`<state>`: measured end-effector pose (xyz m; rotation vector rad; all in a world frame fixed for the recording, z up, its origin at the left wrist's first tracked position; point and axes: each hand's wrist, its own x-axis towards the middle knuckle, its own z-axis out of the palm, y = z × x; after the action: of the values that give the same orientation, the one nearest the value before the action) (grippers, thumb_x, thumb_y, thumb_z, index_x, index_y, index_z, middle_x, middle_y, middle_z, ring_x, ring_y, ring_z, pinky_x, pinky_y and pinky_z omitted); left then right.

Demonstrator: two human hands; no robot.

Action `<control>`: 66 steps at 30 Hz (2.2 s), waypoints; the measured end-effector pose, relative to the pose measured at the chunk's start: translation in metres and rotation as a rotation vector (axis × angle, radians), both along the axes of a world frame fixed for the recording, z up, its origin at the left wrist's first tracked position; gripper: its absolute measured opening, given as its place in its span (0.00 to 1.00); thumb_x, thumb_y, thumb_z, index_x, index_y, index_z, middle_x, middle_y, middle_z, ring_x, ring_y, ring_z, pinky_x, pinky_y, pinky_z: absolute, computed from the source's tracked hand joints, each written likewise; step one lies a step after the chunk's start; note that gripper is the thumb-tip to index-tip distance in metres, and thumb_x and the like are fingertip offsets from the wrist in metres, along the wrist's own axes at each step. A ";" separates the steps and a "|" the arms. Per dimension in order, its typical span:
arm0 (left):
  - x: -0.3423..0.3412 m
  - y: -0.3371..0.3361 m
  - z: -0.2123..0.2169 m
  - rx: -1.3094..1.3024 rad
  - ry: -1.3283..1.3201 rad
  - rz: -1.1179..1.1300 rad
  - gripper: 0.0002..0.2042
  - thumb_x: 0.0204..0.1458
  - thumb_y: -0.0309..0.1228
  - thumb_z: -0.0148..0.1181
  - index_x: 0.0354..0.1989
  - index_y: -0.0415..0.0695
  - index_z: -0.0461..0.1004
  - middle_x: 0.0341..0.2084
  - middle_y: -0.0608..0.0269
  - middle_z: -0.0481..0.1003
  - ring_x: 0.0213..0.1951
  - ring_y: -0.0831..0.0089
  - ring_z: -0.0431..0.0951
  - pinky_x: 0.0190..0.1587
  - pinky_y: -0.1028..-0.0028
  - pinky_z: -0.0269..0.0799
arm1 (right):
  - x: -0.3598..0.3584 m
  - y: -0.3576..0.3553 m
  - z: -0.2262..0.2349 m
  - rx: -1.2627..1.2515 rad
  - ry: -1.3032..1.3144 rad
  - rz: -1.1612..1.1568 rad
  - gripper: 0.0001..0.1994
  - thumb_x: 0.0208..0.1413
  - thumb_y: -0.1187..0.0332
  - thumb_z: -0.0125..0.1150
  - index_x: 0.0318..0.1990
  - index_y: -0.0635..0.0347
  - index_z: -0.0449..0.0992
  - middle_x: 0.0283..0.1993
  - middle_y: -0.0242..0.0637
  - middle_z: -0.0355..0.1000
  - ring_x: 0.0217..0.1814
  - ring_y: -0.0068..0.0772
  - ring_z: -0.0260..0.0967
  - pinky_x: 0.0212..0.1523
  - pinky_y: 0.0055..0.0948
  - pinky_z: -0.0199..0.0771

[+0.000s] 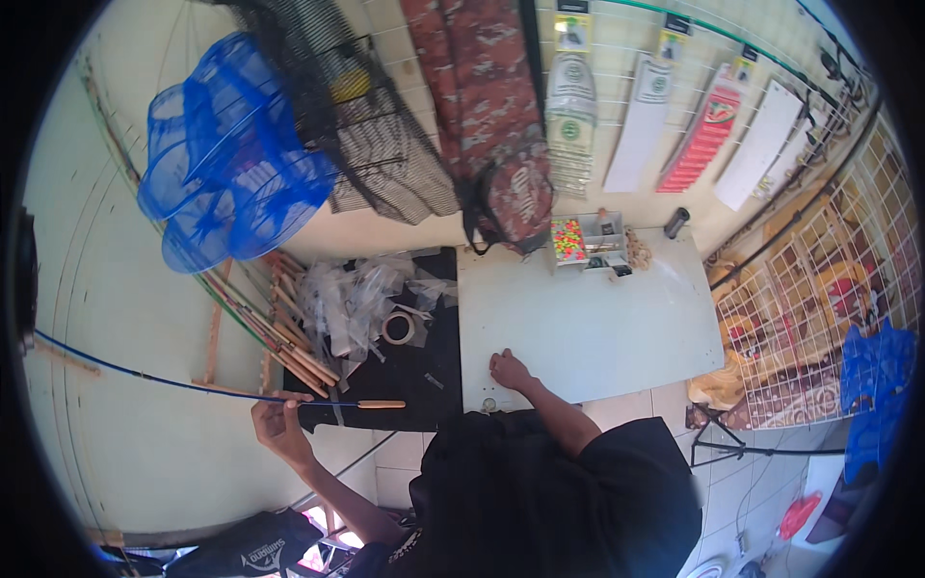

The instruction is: Assembling or inspecting a fishing rod by attaching components or feeding line through guides.

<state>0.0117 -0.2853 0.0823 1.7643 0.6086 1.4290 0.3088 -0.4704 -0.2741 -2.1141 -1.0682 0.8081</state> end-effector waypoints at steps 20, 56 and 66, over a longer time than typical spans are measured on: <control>0.302 -0.174 -0.025 -0.306 0.284 -0.903 0.14 0.58 0.17 0.53 0.52 0.36 0.62 0.33 0.54 0.76 0.40 0.67 0.80 0.45 0.69 0.79 | 0.126 -0.211 0.000 0.175 0.102 -0.484 0.09 0.50 0.71 0.56 0.39 0.59 0.76 0.29 0.41 0.74 0.31 0.35 0.71 0.34 0.35 0.71; 0.470 -0.217 -0.085 -0.225 0.388 -0.813 0.10 0.60 0.25 0.54 0.46 0.34 0.69 0.31 0.58 0.78 0.37 0.71 0.81 0.41 0.73 0.78 | 0.229 -0.303 -0.002 -0.253 -0.028 -0.942 0.12 0.52 0.55 0.56 0.38 0.50 0.74 0.43 0.53 0.67 0.48 0.57 0.68 0.46 0.53 0.71; 0.463 -0.203 -0.083 -0.214 0.366 -0.787 0.07 0.59 0.21 0.54 0.44 0.35 0.67 0.33 0.57 0.76 0.37 0.68 0.82 0.41 0.72 0.78 | 0.230 -0.305 -0.004 -0.229 -0.042 -0.925 0.13 0.51 0.55 0.56 0.38 0.51 0.75 0.42 0.53 0.68 0.47 0.57 0.68 0.46 0.52 0.72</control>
<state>0.4747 -0.4881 -0.0008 1.8036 0.1816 0.4929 0.5393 -0.7753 -0.2781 -2.4551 0.0646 0.4238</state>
